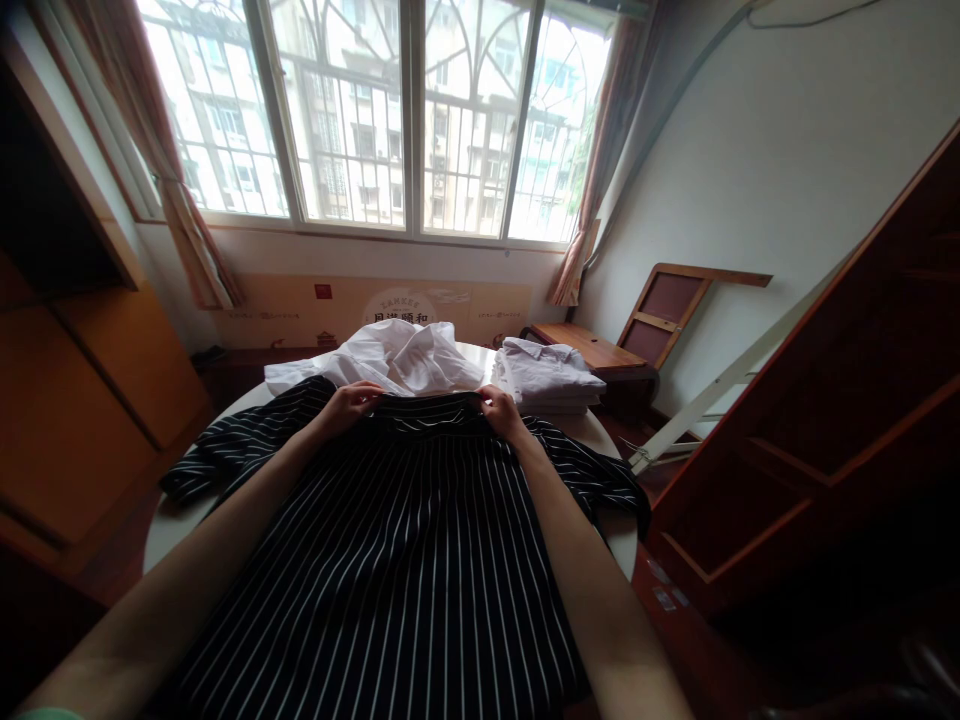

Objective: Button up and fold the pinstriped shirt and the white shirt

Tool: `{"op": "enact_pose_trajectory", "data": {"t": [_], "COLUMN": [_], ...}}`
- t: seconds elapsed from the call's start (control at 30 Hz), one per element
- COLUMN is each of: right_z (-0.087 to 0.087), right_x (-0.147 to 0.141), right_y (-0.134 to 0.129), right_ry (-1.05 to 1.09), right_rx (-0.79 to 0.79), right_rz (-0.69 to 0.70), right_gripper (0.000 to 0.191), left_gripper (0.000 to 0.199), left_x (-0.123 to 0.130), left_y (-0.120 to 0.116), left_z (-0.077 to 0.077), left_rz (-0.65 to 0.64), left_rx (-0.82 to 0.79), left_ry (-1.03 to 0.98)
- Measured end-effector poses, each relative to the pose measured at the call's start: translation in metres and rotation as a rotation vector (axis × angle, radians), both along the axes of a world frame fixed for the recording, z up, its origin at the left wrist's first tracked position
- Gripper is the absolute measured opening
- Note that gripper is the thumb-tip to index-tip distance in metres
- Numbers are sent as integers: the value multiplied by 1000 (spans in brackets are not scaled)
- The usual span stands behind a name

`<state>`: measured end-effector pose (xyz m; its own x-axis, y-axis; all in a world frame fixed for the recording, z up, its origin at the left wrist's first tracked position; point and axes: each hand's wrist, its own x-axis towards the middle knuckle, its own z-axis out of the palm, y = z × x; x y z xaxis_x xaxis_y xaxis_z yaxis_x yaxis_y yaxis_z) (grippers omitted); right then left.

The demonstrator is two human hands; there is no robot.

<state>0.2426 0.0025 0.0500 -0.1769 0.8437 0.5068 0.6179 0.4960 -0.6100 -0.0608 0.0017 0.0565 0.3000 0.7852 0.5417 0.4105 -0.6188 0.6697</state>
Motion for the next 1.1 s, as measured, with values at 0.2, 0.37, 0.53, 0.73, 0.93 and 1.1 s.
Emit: {"op": "enact_pose_trajectory", "data": {"t": [0.2, 0.37, 0.53, 0.73, 0.93, 1.1], "right_z": [4, 6, 7, 6, 11, 10], "right_x": [1, -1, -7, -7, -11, -13], "right_y": [-8, -17, -21, -22, -25, -26], "right_ry": [-216, -481, -567, -521, -467, -476], "right_rx": [141, 180, 201, 226, 268, 274], "right_rz": [-105, -242, -283, -324, -429, -495], "right_gripper": [21, 22, 21, 26, 33, 33], "left_gripper": [28, 26, 21, 22, 32, 29], "left_x": [-2, 2, 7, 8, 18, 32], "left_y": [-18, -26, -27, -36, -47, -47], "left_z": [19, 30, 43, 52, 55, 47], "left_rz": [-175, -190, -26, -187, -340, -222], "left_rx": [-248, -249, -42, -222, -226, 67], "left_ry": [-21, 22, -55, -63, 269, 377]}}
